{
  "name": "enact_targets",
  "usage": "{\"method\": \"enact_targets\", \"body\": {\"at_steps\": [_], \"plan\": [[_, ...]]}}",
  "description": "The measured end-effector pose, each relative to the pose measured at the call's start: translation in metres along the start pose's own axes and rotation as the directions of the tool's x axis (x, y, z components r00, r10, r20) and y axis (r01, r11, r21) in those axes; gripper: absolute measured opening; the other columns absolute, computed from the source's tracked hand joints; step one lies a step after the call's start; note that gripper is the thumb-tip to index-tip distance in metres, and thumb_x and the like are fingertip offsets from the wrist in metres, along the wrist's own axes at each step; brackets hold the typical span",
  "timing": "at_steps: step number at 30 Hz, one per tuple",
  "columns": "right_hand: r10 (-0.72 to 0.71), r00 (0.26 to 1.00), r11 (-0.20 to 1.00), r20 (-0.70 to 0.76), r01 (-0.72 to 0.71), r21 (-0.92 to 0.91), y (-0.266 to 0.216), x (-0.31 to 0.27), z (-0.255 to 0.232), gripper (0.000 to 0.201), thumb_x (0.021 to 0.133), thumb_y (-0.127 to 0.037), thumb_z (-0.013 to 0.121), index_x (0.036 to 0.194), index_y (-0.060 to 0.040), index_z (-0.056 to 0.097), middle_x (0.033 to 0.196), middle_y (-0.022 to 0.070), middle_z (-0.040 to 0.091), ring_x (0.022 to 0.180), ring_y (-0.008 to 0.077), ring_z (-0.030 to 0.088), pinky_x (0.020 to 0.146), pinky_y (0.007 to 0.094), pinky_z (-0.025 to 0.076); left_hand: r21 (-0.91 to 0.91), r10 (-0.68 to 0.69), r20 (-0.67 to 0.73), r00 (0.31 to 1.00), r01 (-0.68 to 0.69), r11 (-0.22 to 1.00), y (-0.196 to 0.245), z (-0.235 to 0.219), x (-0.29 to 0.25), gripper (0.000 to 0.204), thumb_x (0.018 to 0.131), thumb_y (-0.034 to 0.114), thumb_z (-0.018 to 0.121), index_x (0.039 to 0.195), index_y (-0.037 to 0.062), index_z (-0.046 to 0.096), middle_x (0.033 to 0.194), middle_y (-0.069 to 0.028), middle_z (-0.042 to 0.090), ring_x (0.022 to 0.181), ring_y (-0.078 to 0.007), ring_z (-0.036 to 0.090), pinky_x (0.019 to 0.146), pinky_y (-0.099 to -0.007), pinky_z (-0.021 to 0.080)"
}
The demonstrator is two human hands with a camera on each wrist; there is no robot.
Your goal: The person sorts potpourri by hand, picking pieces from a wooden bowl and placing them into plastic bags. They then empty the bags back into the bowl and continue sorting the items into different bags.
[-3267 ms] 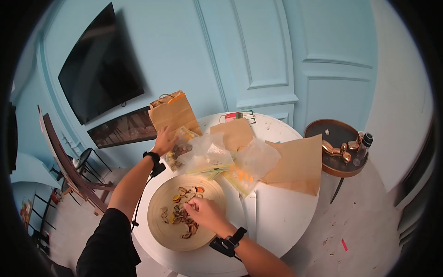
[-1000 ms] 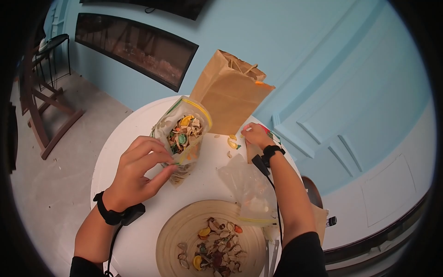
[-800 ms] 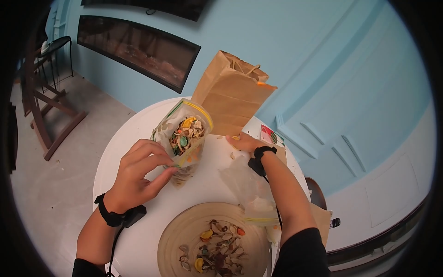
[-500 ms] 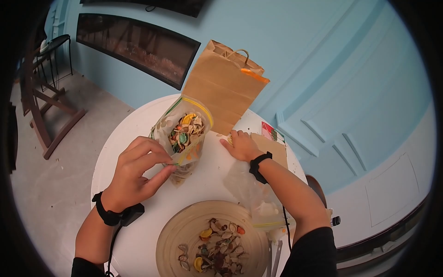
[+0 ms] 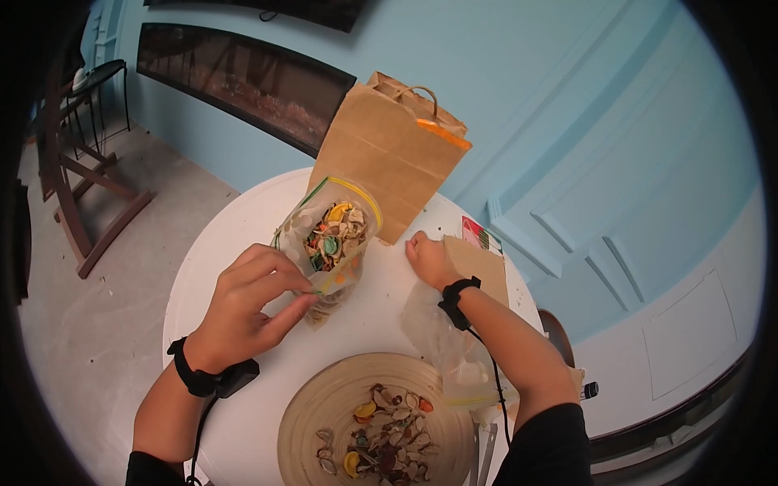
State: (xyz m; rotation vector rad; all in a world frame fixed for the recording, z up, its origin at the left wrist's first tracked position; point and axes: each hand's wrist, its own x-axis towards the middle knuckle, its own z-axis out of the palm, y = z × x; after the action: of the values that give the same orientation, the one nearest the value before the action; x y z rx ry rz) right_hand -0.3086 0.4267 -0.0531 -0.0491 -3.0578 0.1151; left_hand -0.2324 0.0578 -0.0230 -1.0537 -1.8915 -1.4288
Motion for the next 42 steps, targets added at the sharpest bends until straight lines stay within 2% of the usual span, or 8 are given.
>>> {"method": "enact_targets", "body": {"at_steps": [3, 9, 12, 24, 27, 33, 39, 42], "plan": [[0.088, 0.976, 0.992, -0.199, -0.068, 0.108, 0.023, 0.014, 0.005, 0.031, 0.098, -0.026, 0.057, 0.095, 0.004, 0.065, 0.085, 0.0298, 0.07, 0.085, 0.0477, 0.069, 0.081, 0.0527, 0.054, 0.007, -0.002, 0.002, 1.0, 0.001, 1.0, 0.0, 0.0, 0.0, 0.014, 0.077, 0.002, 0.082, 0.087, 0.0037, 0.073, 0.088, -0.0064, 0.068, 0.086, -0.0259, 0.063, 0.074, -0.0356, 0.052], [0.1, 0.983, 0.974, -0.152, -0.128, -0.189, 0.037, 0.008, 0.025, 0.038, 0.1, -0.028, 0.053, 0.099, 0.0076, 0.065, 0.088, 0.0309, 0.07, 0.087, 0.0487, 0.069, 0.083, 0.0531, 0.055, 0.007, -0.006, 0.002, 1.0, 0.006, 1.0, 0.0, -0.002, 0.0, 0.015, 0.076, 0.002, 0.082, 0.088, 0.0039, 0.073, 0.087, -0.0062, 0.068, 0.086, -0.026, 0.063, 0.075, -0.0355, 0.052], [0.151, 0.977, 0.975, -0.149, -0.172, -0.141, 0.027, 0.003, 0.031, 0.039, 0.1, -0.03, 0.053, 0.099, 0.0079, 0.064, 0.087, 0.0302, 0.071, 0.086, 0.0489, 0.069, 0.082, 0.0537, 0.055, 0.011, -0.004, 0.003, 1.0, 0.004, 1.0, 0.0, -0.002, -0.001, 0.015, 0.076, 0.002, 0.082, 0.088, 0.0041, 0.073, 0.087, -0.0061, 0.068, 0.086, -0.0261, 0.063, 0.075, -0.0356, 0.052], [-0.176, 0.967, 0.956, -0.186, 0.213, 0.204, -0.033, -0.005, 0.002, 0.023, 0.097, -0.025, 0.067, 0.102, -0.003, 0.065, 0.082, 0.021, 0.071, 0.083, 0.0397, 0.07, 0.075, 0.0459, 0.054, 0.007, -0.005, 0.023, 1.0, 0.005, 1.0, -0.001, -0.002, -0.002, 0.014, 0.078, 0.004, 0.081, 0.09, 0.0049, 0.072, 0.09, -0.0066, 0.067, 0.088, -0.028, 0.063, 0.076, -0.0379, 0.053], [-0.261, 0.953, 0.937, -0.155, 0.289, 0.197, -0.022, 0.012, 0.028, 0.024, 0.098, -0.024, 0.065, 0.104, -0.0016, 0.066, 0.082, 0.0218, 0.071, 0.082, 0.0389, 0.07, 0.074, 0.0445, 0.054, 0.011, -0.014, 0.0, 1.0, 0.014, 1.0, -0.001, -0.001, -0.001, 0.014, 0.077, 0.003, 0.082, 0.088, 0.0045, 0.073, 0.088, -0.0059, 0.068, 0.086, -0.0262, 0.063, 0.075, -0.0361, 0.053], [-0.078, 0.993, 0.989, 0.087, 0.066, 0.132, -0.032, 0.012, 0.011, 0.024, 0.098, -0.023, 0.063, 0.103, -0.0003, 0.067, 0.084, 0.0225, 0.071, 0.081, 0.0379, 0.07, 0.074, 0.0432, 0.054, 0.018, -0.005, -0.003, 1.0, 0.005, 1.0, -0.002, -0.001, -0.002, 0.015, 0.077, 0.003, 0.082, 0.089, 0.0038, 0.073, 0.088, -0.0067, 0.068, 0.086, -0.0263, 0.063, 0.075, -0.0359, 0.053], [-0.144, 0.986, 0.97, 0.086, 0.124, 0.209, -0.014, 0.005, 0.01, 0.026, 0.096, -0.025, 0.066, 0.102, 0.0006, 0.069, 0.09, 0.0228, 0.073, 0.082, 0.0378, 0.07, 0.075, 0.0439, 0.054, 0.017, 0.003, -0.006, 1.0, -0.003, 1.0, -0.002, -0.002, -0.003, 0.014, 0.078, 0.004, 0.082, 0.089, 0.0035, 0.073, 0.087, -0.007, 0.068, 0.085, -0.0267, 0.063, 0.075, -0.036, 0.052], [-0.143, 0.983, 0.946, 0.111, 0.102, 0.306, -0.015, -0.002, -0.011, 0.027, 0.098, -0.027, 0.066, 0.104, -0.001, 0.069, 0.084, 0.0136, 0.073, 0.071, 0.0263, 0.069, 0.067, 0.0383, 0.053, 0.026, 0.012, -0.011, 1.0, -0.012, 1.0, -0.004, -0.001, -0.003, 0.014, 0.078, 0.004, 0.081, 0.089, 0.0037, 0.073, 0.086, -0.0072, 0.068, 0.084, -0.0268, 0.063, 0.074, -0.0361, 0.052]]}}
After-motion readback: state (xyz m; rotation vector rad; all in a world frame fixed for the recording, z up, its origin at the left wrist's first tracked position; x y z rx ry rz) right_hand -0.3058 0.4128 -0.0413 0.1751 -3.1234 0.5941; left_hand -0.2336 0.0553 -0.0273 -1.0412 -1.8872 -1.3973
